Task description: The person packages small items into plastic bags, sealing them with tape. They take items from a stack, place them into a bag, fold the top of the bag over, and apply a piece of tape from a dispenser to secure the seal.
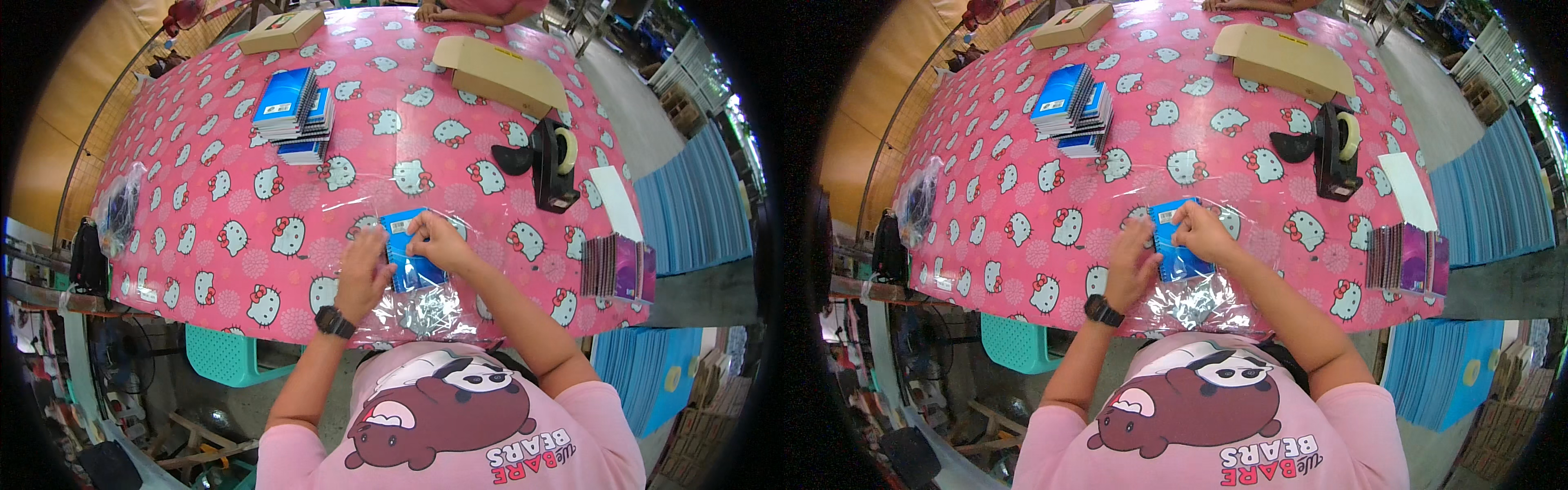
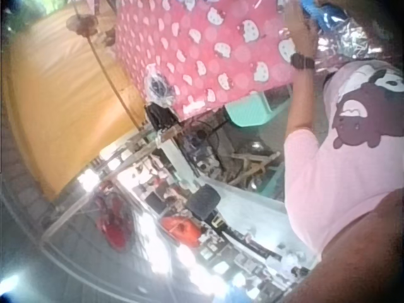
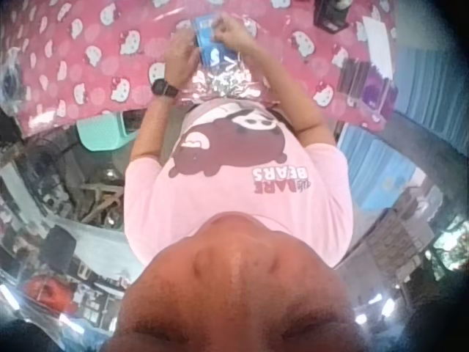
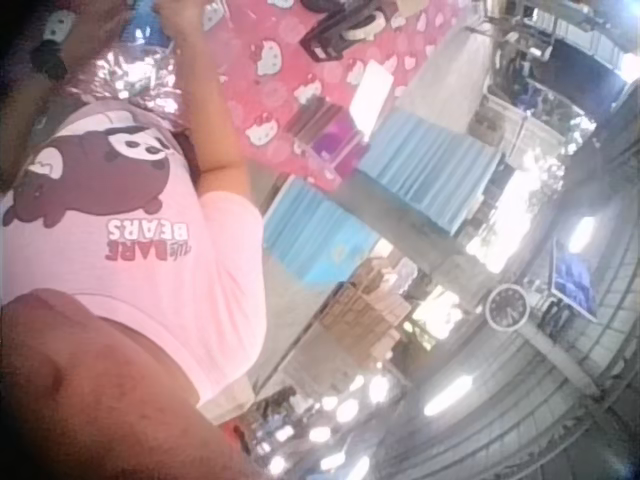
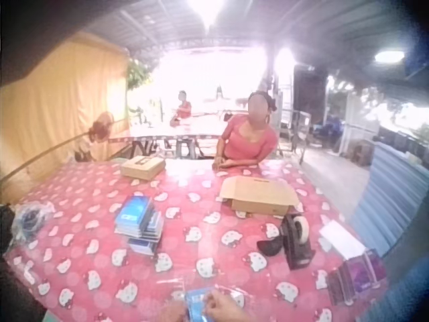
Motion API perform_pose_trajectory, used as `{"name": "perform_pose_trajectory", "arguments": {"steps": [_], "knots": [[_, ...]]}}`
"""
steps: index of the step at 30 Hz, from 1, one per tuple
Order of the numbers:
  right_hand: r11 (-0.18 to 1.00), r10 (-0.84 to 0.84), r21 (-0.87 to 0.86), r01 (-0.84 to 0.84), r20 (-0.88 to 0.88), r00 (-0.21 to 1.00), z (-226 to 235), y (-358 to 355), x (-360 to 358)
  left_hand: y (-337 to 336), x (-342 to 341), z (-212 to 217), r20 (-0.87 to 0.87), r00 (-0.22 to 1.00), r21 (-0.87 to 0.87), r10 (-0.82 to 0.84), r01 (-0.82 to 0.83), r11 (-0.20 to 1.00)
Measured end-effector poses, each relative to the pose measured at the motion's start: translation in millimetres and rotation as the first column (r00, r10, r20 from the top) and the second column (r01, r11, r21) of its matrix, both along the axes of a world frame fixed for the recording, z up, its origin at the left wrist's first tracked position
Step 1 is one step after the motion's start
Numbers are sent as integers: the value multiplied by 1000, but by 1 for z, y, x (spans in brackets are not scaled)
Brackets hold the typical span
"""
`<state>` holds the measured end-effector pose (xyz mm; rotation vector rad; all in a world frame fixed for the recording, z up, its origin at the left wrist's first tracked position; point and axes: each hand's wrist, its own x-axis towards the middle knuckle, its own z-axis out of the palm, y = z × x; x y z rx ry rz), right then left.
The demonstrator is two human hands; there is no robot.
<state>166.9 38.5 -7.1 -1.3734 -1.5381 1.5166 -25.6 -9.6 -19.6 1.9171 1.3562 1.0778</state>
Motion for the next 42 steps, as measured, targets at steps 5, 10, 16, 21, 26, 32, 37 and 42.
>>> {"name": "perform_pose_trajectory", "arguments": {"steps": [5,10,16,21,26,32,37,42], "knots": [[780,256,414,-469,473,843,9,-10,17,13,0,-12,-377,914,81,-147,191,978],[770,64,478,-423,601,796,-1,-14,35,17,7,-26,-244,955,45,-168,184,982],[840,122,345,-419,632,765,-5,-8,24,22,9,-36,-251,916,-44,-313,312,949],[876,77,324,-356,635,768,1,-13,10,22,9,-33,-271,912,-20,-309,315,949],[878,71,323,-354,643,762,-2,-13,8,27,15,-23,-411,869,-42,-274,283,958],[847,15,418,-328,598,801,-25,-17,14,32,19,-11,-464,856,-114,-228,198,974],[905,-61,424,-30,199,978,-70,-60,62,31,22,-12,-388,892,-83,-233,218,972],[665,-693,552,503,206,691,-62,-32,154,34,19,-17,-328,906,-96,-267,250,964]]}}
